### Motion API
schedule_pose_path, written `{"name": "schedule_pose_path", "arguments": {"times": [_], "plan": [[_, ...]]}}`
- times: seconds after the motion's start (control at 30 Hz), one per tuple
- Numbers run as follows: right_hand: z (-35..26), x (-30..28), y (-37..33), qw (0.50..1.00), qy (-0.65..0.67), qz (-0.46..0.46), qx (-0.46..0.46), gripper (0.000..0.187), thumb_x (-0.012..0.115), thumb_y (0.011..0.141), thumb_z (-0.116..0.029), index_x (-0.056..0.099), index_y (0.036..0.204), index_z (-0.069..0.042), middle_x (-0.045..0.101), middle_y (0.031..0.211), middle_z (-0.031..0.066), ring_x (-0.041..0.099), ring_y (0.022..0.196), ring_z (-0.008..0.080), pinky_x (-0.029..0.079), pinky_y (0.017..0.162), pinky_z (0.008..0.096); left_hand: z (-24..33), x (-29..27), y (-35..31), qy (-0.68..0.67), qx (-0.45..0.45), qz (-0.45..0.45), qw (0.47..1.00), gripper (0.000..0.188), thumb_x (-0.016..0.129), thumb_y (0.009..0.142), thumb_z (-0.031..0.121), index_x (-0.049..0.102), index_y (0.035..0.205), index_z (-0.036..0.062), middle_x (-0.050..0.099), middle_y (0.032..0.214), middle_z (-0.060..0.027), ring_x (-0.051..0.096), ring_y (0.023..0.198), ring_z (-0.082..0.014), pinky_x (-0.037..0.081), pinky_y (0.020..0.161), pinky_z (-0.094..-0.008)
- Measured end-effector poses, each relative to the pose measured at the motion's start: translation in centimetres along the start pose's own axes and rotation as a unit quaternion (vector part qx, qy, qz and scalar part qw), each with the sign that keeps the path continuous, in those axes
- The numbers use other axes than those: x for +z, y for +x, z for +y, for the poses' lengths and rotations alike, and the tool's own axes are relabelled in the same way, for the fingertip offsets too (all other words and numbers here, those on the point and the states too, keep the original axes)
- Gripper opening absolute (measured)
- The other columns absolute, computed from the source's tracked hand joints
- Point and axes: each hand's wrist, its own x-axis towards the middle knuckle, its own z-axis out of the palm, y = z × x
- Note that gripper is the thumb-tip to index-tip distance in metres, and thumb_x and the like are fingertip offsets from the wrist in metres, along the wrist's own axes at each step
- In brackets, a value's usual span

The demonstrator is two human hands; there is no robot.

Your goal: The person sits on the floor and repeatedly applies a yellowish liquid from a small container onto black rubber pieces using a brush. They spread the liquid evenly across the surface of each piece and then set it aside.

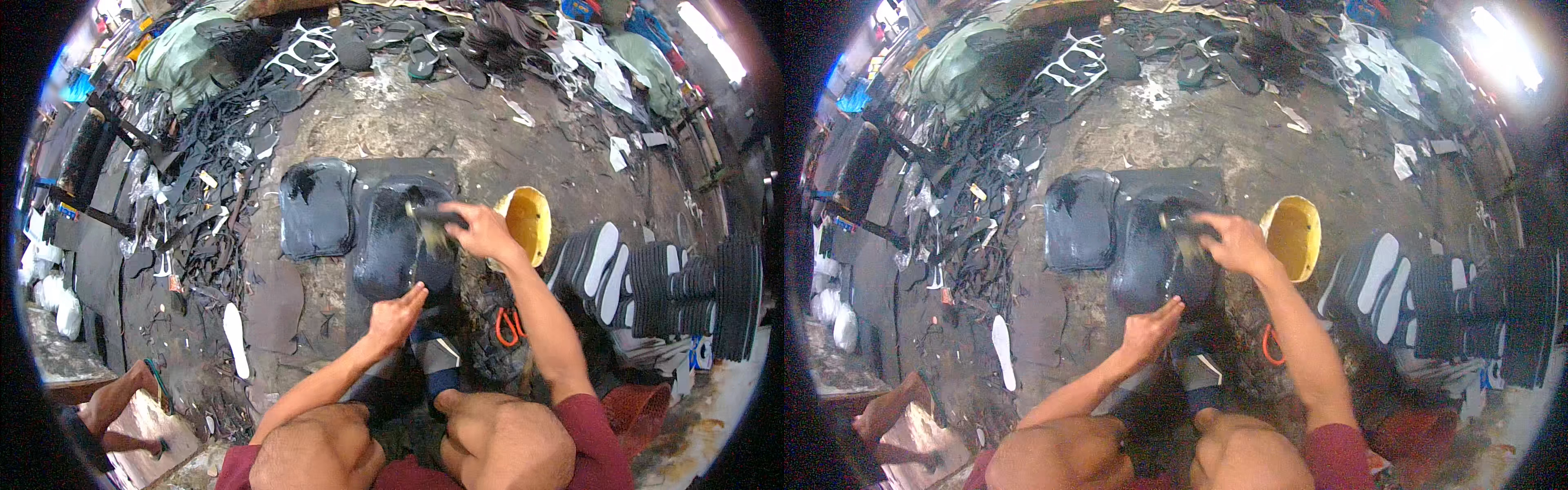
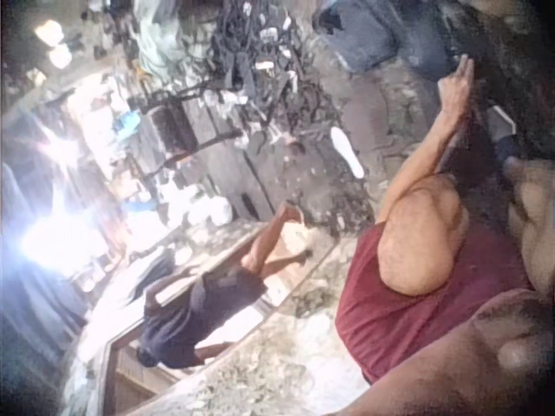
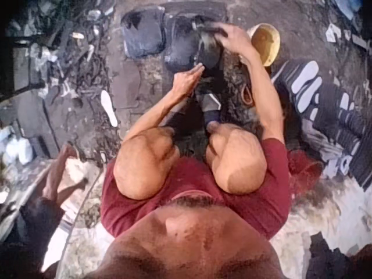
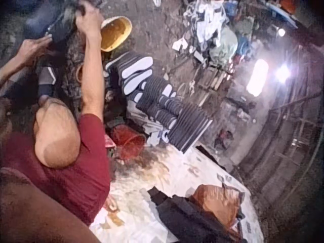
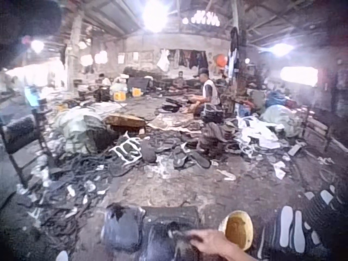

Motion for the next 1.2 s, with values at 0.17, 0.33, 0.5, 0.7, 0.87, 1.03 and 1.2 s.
{"name": "schedule_pose_path", "arguments": {"times": [0.17,0.33,0.5,0.7,0.87,1.03,1.2], "plan": [[0.9,2.5,-2.7,0.987,-0.080,-0.050,0.128,0.047,0.069,0.090,-0.030,0.065,0.133,-0.013,0.074,0.111,0.0203,0.070,0.104,0.0408,0.055,0.091,0.0527,-0.4,-1.4,0.1,-0.039,-0.042,0.004,0.998,0.032,0.070,0.092,0.018,0.071,0.123,0.0122,0.070,0.132,-0.0076,0.076,0.082,-0.0285,0.061,0.063,-0.0408],[-2.0,-1.1,7.6,0.991,-0.132,0.009,0.026,0.039,0.067,0.093,-0.033,0.067,0.132,-0.033,0.076,0.110,0.0138,0.072,0.101,0.0365,0.056,0.087,0.0526,-0.4,-1.1,0.3,-0.019,-0.070,0.055,0.996,0.033,0.072,0.091,0.017,0.070,0.124,0.0129,0.071,0.132,-0.0063,0.076,0.077,-0.0292,0.059,0.059,-0.0390],[-1.5,3.9,7.9,0.984,-0.150,-0.071,-0.063,0.032,0.068,0.092,-0.029,0.073,0.122,-0.039,0.076,0.114,0.0052,0.073,0.099,0.0319,0.058,0.084,0.0489,-0.9,-1.8,0.0,-0.099,-0.055,0.085,0.990,0.029,0.073,0.089,0.010,0.074,0.117,0.0110,0.072,0.128,-0.0058,0.076,0.080,-0.0287,0.060,0.064,-0.0389],[-2.9,5.9,-3.6,0.984,-0.094,-0.062,-0.137,0.040,0.064,0.086,-0.017,0.074,0.121,-0.035,0.075,0.104,0.0032,0.074,0.089,0.0304,0.060,0.072,0.0470,-4.6,-4.1,-1.2,-0.149,-0.165,0.299,0.928,0.032,0.063,0.088,-0.009,0.076,0.114,0.0041,0.075,0.118,-0.0149,0.074,0.097,-0.0192,0.057,0.074,-0.0290],[-4.1,8.7,-9.7,0.952,-0.169,0.045,-0.250,0.045,0.066,0.081,-0.016,0.071,0.123,-0.032,0.070,0.117,-0.0027,0.070,0.091,0.0255,0.060,0.072,0.0401,-6.3,-4.9,-0.7,-0.221,-0.252,0.355,0.872,0.030,0.062,0.092,-0.008,0.076,0.116,0.0046,0.076,0.116,-0.0070,0.059,0.076,-0.0022,0.045,0.061,-0.0194],[-4.4,6.6,-11.6,0.982,0.005,-0.028,-0.185,0.044,0.070,0.082,-0.014,0.072,0.124,-0.028,0.075,0.119,-0.0016,0.075,0.096,0.0234,0.060,0.080,0.0364,-6.7,-5.3,-0.7,-0.145,-0.178,0.273,0.934,0.032,0.068,0.087,-0.006,0.077,0.114,0.0077,0.077,0.117,-0.0071,0.064,0.077,-0.0109,0.050,0.066,-0.0240],[-8.3,-6.5,-9.7,0.900,0.397,0.179,0.024,0.034,0.076,0.095,-0.017,0.068,0.123,0.000,0.074,0.116,0.0086,0.068,0.104,0.0164,0.053,0.094,0.0321,-4.6,-9.6,3.6,0.054,0.055,-0.034,0.996,0.059,0.084,0.074,0.017,0.068,0.130,0.0126,0.071,0.125,-0.0044,0.061,0.105,-0.0262,0.052,0.091,-0.0382]]}}
